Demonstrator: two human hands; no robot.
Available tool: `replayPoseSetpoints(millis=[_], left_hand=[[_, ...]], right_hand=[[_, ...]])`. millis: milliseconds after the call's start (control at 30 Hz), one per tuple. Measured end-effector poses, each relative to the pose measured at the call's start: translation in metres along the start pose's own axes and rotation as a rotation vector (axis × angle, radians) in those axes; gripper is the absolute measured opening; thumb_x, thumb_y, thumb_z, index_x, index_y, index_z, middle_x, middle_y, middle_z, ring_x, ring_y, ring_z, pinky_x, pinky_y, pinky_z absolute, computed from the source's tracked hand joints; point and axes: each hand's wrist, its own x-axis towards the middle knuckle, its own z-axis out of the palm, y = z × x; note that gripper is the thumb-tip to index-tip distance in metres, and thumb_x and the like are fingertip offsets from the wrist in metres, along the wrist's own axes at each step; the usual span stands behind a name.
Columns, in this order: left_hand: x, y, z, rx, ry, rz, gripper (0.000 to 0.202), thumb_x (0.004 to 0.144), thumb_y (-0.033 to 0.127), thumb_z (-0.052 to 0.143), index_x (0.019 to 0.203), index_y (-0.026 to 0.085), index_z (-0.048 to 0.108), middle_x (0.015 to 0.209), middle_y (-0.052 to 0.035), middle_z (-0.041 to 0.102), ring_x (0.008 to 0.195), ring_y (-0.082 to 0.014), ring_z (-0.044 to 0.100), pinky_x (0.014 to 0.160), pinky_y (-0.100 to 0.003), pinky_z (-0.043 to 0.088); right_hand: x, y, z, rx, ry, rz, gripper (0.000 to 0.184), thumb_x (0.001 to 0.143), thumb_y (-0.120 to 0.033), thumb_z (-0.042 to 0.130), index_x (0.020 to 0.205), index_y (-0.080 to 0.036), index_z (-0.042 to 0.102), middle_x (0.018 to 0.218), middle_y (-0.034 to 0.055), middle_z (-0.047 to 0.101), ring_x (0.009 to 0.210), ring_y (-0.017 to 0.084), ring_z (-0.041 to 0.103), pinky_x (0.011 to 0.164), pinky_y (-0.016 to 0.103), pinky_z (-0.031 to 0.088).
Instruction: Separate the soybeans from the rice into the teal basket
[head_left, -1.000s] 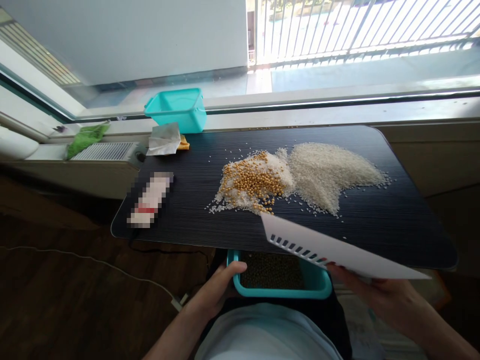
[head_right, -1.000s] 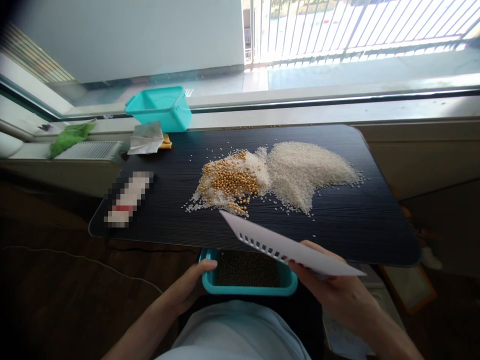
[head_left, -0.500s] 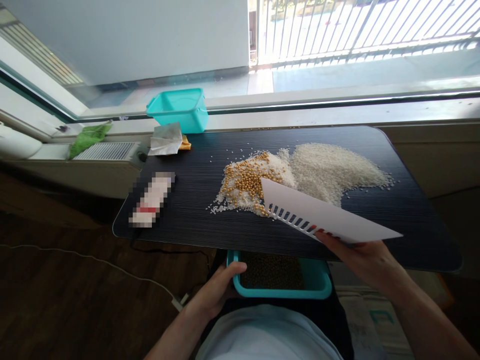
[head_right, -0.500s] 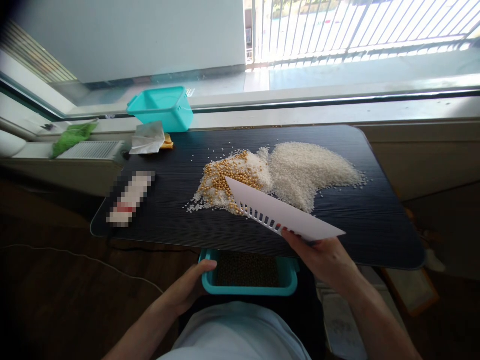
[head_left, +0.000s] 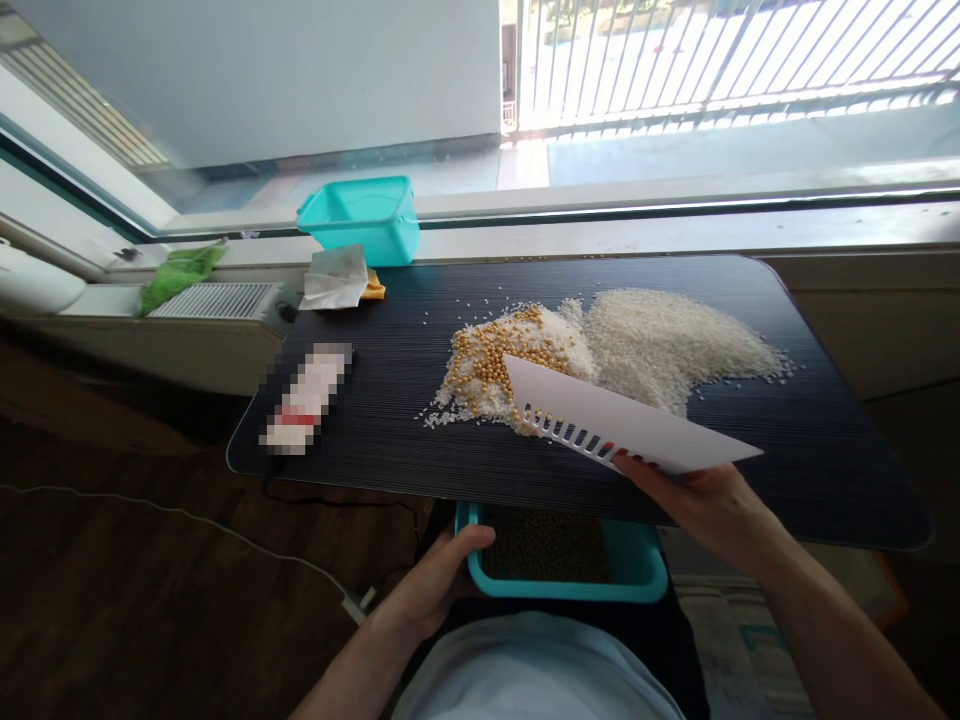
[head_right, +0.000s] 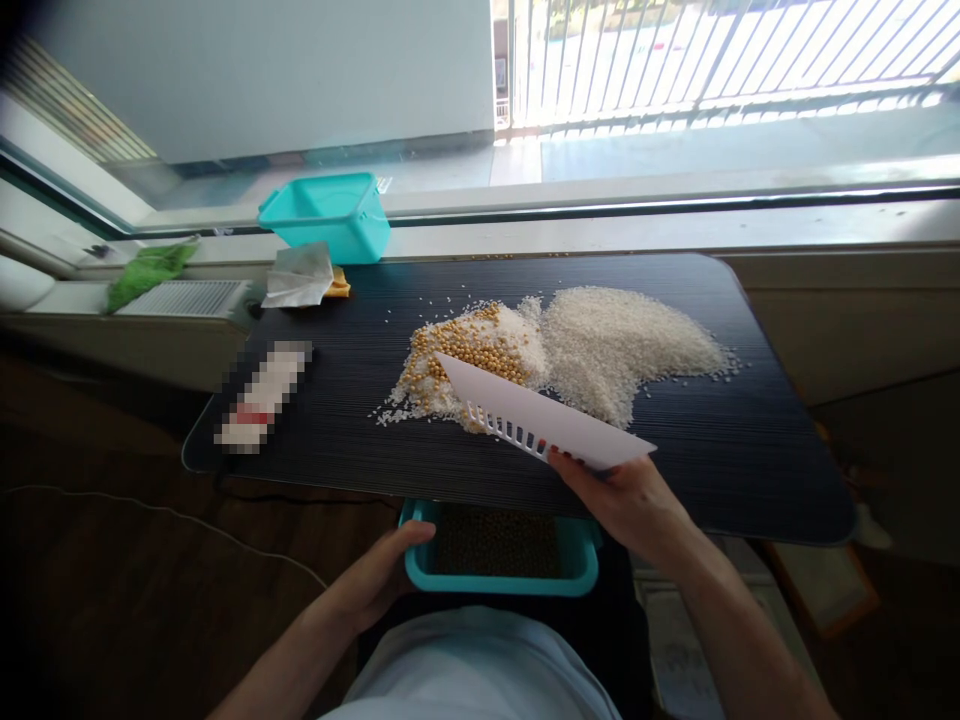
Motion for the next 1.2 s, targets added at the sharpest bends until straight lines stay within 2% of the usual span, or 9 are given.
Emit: replayPoseSetpoints(millis=[133,400,600,767,1067,1200], left_hand=[[0.000,0.001,0.001,-0.002,-0.011,-0.001,0.054,0.069,0.040,0.074,0.114,0.013,0.065,0.131,-0.0145,0.064,0.116,-0.0342,0.061,0.074,-0.036,0.057],[-0.004,0.005,0.006,-0.003,0.048,-0.006,0.066,0.063,0.041,0.076,0.119,0.009,0.060,0.119,-0.0166,0.070,0.109,-0.0353,0.064,0.069,-0.036,0.056],[-0.005,0.006,0.008,-0.011,0.025,-0.004,0.065,0.062,0.041,0.077,0.117,0.011,0.061,0.126,-0.0157,0.066,0.112,-0.0342,0.062,0.072,-0.035,0.056],[-0.005,0.007,0.008,0.002,0.050,-0.002,0.069,0.061,0.043,0.078,0.119,0.010,0.059,0.123,-0.0166,0.068,0.112,-0.0353,0.062,0.070,-0.035,0.056],[-0.006,0.007,0.006,-0.008,0.048,0.000,0.061,0.062,0.041,0.077,0.113,0.012,0.061,0.118,-0.0150,0.070,0.110,-0.0339,0.063,0.075,-0.037,0.056],[-0.005,0.006,0.003,-0.005,0.057,0.002,0.059,0.063,0.042,0.077,0.112,0.012,0.062,0.115,-0.0155,0.070,0.109,-0.0345,0.064,0.073,-0.037,0.056]], right_hand=[[-0.005,-0.005,-0.005,-0.017,0.004,0.055,0.026,0.068,-0.040,0.073,0.085,-0.022,0.078,0.085,0.0046,0.079,0.081,0.030,0.075,0.080,0.040,0.062],[-0.018,-0.003,-0.017,-0.031,0.006,0.094,0.032,0.066,-0.043,0.073,0.088,-0.021,0.079,0.087,0.0051,0.079,0.084,0.032,0.075,0.083,0.045,0.061],[-0.015,-0.009,-0.012,0.032,0.045,0.102,0.030,0.062,-0.042,0.074,0.083,-0.022,0.079,0.084,0.0042,0.079,0.080,0.032,0.075,0.078,0.044,0.063],[-0.007,-0.009,-0.009,0.013,0.015,0.050,0.028,0.064,-0.041,0.073,0.085,-0.023,0.079,0.084,0.0027,0.079,0.082,0.032,0.075,0.083,0.046,0.061],[-0.012,-0.008,-0.016,0.015,-0.008,0.079,0.029,0.066,-0.040,0.075,0.089,-0.022,0.079,0.089,0.0041,0.079,0.086,0.032,0.075,0.086,0.044,0.060],[-0.016,-0.006,-0.019,-0.006,-0.033,0.097,0.029,0.068,-0.040,0.074,0.090,-0.022,0.079,0.090,0.0041,0.079,0.087,0.032,0.074,0.087,0.044,0.060]])
